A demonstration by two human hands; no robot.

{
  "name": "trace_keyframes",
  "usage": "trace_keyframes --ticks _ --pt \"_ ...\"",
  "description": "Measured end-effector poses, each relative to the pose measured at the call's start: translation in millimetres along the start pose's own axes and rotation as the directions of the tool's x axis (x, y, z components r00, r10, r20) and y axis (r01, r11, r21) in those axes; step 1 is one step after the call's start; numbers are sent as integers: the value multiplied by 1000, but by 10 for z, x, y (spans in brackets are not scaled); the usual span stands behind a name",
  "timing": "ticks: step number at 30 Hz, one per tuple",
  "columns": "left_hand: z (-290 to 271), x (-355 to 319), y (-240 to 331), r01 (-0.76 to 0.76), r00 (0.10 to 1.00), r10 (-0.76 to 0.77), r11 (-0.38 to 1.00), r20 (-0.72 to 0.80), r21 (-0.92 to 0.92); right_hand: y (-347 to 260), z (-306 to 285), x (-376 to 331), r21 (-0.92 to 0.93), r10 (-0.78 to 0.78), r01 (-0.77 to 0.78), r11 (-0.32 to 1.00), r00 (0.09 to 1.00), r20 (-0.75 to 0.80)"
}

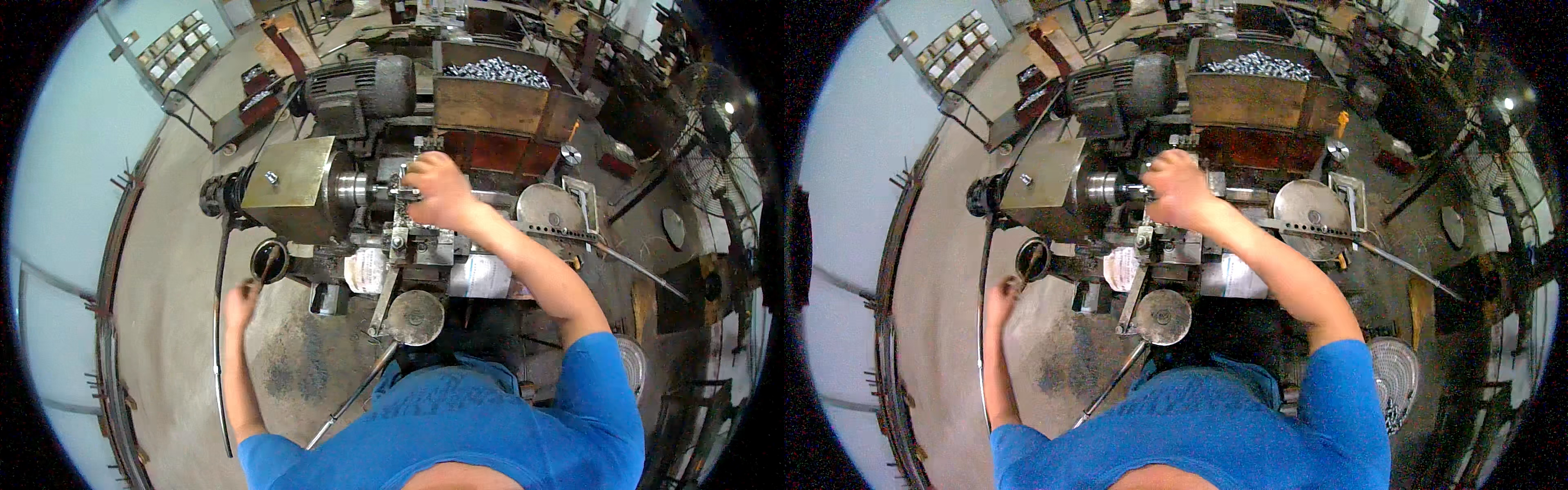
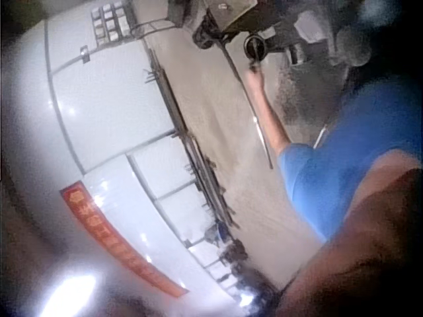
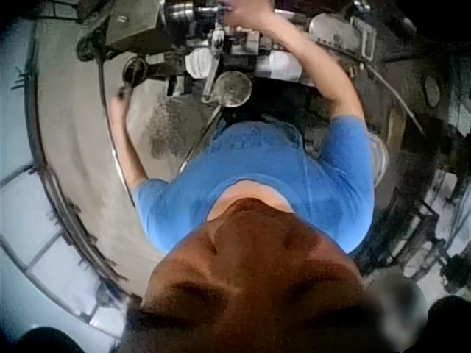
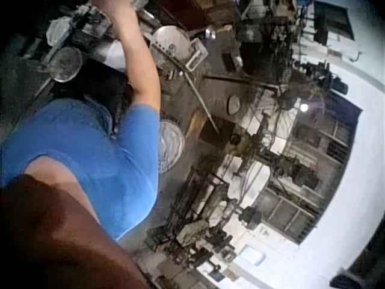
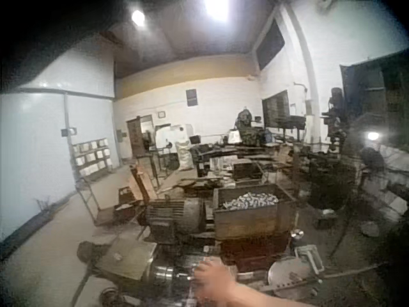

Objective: The person operates a metal lathe to process small components, using hand levers to control the machine, handling metal pieces from a tray, and placing finished items into a container.

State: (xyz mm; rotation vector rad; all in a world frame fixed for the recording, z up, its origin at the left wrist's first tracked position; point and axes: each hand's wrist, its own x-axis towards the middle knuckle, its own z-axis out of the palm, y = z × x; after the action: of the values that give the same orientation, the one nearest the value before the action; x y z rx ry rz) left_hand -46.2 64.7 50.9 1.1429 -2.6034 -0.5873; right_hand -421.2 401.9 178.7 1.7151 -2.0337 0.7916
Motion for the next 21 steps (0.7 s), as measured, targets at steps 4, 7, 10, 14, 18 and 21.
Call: trace_keyframes --ticks 4,7,10,14,18,21 --pt "-983 -283 -189 145 892 -56 975 -448 168 -205 418 450 -256 24 79 963 926 376" --pt "-734 -749 -1007 513 849 -499 857 -174 46 -340 534 609 -327 131 103 939 774 619" --pt "-387 -1018 -7 366 889 -275 907 -365 208 -270 593 571 -315 140 97 944 747 650" --pt "-241 -1153 311 305 920 -233 931 -315 201 -318 662 552 -289 117 95 953 761 637" --pt "-382 -1046 267 312 946 -319 946 -64 -91 -255 440 492 -312 118 82 946 813 571" --pt "-476 -954 151 271 962 -250 931 114 -246 -41 -46 516 -386 112 19 922 943 314"
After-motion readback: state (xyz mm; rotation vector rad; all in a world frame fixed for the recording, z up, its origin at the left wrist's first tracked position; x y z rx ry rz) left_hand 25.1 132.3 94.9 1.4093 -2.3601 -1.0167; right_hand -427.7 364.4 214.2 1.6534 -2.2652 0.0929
